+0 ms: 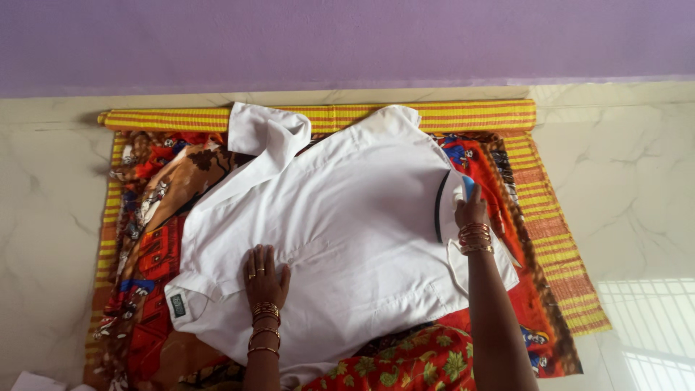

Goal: The person irons a white shirt laid out on a patterned mat on the floor. They smooth the fabric, use an electric iron to press the body and sleeves, fold the shirt, and place it aside.

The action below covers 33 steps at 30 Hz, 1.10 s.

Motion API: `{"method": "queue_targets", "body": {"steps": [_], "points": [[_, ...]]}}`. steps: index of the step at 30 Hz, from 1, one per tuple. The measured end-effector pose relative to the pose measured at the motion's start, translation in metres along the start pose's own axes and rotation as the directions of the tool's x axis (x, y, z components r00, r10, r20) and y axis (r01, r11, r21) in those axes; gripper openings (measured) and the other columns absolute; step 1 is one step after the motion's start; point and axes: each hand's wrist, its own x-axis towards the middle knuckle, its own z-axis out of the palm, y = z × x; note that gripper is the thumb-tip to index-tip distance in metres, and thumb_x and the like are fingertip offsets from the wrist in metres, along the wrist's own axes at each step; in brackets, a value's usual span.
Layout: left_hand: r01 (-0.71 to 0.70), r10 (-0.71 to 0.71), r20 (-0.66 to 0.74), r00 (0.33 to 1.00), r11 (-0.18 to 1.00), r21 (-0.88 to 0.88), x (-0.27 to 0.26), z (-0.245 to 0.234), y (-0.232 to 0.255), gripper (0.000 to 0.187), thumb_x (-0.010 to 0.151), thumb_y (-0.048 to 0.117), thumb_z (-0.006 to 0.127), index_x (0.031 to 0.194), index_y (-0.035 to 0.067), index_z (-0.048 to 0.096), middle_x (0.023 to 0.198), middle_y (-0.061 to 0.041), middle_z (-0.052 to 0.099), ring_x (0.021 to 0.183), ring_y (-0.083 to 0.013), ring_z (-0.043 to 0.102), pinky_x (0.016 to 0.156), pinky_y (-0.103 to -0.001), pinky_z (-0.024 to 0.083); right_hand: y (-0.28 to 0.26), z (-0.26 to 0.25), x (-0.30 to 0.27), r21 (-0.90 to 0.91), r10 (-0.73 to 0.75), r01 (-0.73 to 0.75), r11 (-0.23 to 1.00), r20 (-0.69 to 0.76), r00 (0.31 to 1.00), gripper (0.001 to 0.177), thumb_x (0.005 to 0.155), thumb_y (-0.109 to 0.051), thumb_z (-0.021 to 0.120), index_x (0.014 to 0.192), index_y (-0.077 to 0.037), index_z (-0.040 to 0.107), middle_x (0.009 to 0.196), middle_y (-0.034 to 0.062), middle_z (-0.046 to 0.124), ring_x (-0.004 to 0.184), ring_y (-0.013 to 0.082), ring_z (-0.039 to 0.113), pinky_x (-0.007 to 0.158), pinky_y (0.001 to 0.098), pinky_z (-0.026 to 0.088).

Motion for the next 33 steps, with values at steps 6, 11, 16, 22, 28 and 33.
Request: {"method": "queue_targets", "body": {"steps": [6,11,16,22,28,33], "points": [[0.008,-0.009,0.033,0.999,0.999,0.040,-0.006,0.011,-0.004,0.067,0.101,0.049,0.048,0.156,0.011,0.043,0.164,-0.017,0.038,0.155,-0.0350,0.030,0.128,-0.051,0.022,0.037,-0.012,-0.029,0.011,0.046,-0.046,0.999,0.023,0.999,0.074,0.094,-0.024,0.063,0.159,-0.019,0.027,0.132,0.0363,0.056,0.117,0.0526,0.060,0.094,0.0590,0.051],[0.017,-0.020,0.151,0.988,1.000,0.022,-0.013,0.015,-0.008,0.080,0.097,0.055,0.044,0.161,0.010,0.028,0.168,-0.016,0.024,0.156,-0.0349,0.017,0.126,-0.051,0.013,0.052,-0.031,-0.057,0.047,0.015,-0.013,0.999,-0.046,0.999,0.075,0.092,-0.022,0.063,0.157,-0.018,0.026,0.135,0.0343,0.055,0.116,0.0530,0.060,0.093,0.0588,0.052],[0.012,-0.018,0.155,0.988,0.999,0.034,-0.051,0.003,-0.003,0.086,0.096,0.059,0.038,0.162,0.008,0.017,0.169,-0.018,0.015,0.157,-0.0340,0.009,0.126,-0.050,0.007,0.064,-0.049,-0.077,-0.022,0.169,-0.168,0.985,0.069,0.983,0.075,0.097,-0.027,0.061,0.160,-0.021,0.021,0.131,0.0323,0.058,0.115,0.0502,0.064,0.093,0.0594,0.052],[0.092,-0.136,0.229,0.964,0.977,0.194,-0.074,-0.018,0.007,0.089,0.094,0.064,0.036,0.161,0.009,0.016,0.169,-0.016,0.013,0.156,-0.0335,0.007,0.125,-0.048,0.005,0.084,-0.058,-0.100,-0.022,0.192,-0.191,0.981,0.042,0.981,0.071,0.096,-0.025,0.063,0.156,-0.022,0.025,0.129,0.0299,0.060,0.111,0.0490,0.066,0.088,0.0605,0.055],[0.113,-0.178,0.254,0.951,0.961,0.251,-0.085,-0.037,0.019,0.089,0.096,0.062,0.040,0.163,0.009,0.017,0.171,-0.016,0.015,0.158,-0.0324,0.012,0.127,-0.048,0.009,0.110,-0.068,-0.122,0.017,0.207,-0.208,0.978,0.056,0.977,0.066,0.096,-0.026,0.064,0.153,-0.023,0.031,0.127,0.0287,0.062,0.110,0.0482,0.067,0.087,0.0594,0.056],[0.110,-0.157,0.277,0.948,0.978,0.177,-0.093,-0.040,0.023,0.088,0.094,0.063,0.045,0.161,0.010,0.022,0.169,-0.015,0.017,0.156,-0.0336,0.015,0.124,-0.051,0.013,0.123,-0.078,-0.129,0.029,0.116,-0.118,0.993,0.040,0.992,0.071,0.090,-0.023,0.067,0.152,-0.024,0.033,0.128,0.0285,0.060,0.109,0.0473,0.066,0.086,0.0578,0.056]]}}
